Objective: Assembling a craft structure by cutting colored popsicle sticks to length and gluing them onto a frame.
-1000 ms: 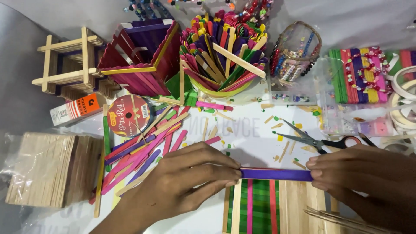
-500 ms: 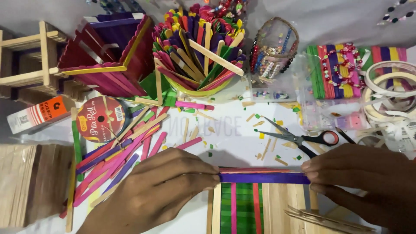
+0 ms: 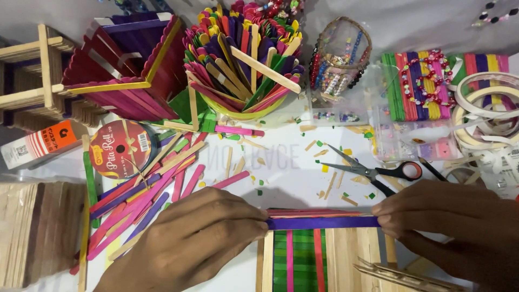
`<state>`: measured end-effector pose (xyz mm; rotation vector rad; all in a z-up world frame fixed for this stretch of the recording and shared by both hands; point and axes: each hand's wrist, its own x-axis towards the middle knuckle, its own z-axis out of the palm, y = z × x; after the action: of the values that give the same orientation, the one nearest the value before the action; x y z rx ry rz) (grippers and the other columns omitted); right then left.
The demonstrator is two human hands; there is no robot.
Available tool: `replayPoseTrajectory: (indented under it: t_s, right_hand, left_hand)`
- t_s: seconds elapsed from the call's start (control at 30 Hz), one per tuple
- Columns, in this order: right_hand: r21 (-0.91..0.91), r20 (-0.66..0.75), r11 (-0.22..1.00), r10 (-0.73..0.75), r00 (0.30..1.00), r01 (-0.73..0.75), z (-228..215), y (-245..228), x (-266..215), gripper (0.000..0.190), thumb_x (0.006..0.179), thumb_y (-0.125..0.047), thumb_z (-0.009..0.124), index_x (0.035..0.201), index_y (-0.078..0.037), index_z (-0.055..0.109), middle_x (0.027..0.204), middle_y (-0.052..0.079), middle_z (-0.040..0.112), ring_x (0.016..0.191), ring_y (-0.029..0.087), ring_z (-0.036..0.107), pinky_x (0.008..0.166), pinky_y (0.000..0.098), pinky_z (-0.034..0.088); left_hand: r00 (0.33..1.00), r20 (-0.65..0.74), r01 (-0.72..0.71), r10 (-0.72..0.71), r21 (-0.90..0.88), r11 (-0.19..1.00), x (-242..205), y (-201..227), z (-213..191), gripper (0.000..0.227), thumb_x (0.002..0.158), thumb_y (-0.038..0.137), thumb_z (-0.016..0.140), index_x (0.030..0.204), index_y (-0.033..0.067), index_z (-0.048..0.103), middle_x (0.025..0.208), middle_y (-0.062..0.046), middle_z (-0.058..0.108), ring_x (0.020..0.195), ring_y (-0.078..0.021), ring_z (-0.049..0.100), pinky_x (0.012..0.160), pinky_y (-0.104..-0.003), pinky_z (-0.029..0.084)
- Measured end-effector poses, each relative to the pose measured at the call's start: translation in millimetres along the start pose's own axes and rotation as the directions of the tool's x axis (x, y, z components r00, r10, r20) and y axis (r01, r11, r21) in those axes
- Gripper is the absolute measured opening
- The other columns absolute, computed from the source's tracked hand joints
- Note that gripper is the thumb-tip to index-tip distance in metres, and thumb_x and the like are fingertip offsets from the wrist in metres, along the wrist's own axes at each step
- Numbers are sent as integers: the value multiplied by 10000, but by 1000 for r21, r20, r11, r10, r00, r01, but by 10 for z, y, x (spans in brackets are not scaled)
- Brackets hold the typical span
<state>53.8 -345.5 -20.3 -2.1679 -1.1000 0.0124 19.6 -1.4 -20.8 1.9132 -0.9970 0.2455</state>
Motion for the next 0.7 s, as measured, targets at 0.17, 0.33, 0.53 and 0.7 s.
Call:
replayPoseTrajectory:
  t_s: [0.17,0.33,0.53,0.7]
  right_hand:
    - [23,-24,997,77,997,-77,2,-20,-11,144,790,-128,750,931,-117,720,865,3,832,812,119,880,745,230,715]
    - [13,1,1000,18,1000,-18,-3,-20,9,123,803,-117,737,925,-105,721,887,9,834,838,135,884,752,241,722]
    - [-81,59,993,85,995,-81,-29,-25,-25,212,784,-213,771,988,-187,721,990,-30,843,865,89,863,768,259,682]
    - [-141,18,987,81,997,-78,59,58,-119,192,772,-220,762,959,-185,740,1038,-33,815,870,83,839,818,266,684]
  left_hand:
    - [1000,11,-15,15,14,1000,1,-4,-9,136,984,9,581,1044,-68,676,1034,-181,721,912,-303,748,809,-369,619]
    - [999,21,-36,35,37,999,-7,-16,-12,144,989,11,584,1072,-54,682,1045,-165,713,916,-297,745,802,-361,619]
    - [1000,-10,25,-25,25,999,25,39,-9,146,954,24,687,1071,-57,652,1002,-136,732,865,-282,723,805,-367,613]
    - [999,-16,42,-41,27,999,-32,25,-32,165,970,19,677,1100,-52,604,1009,-156,723,837,-285,714,795,-376,620]
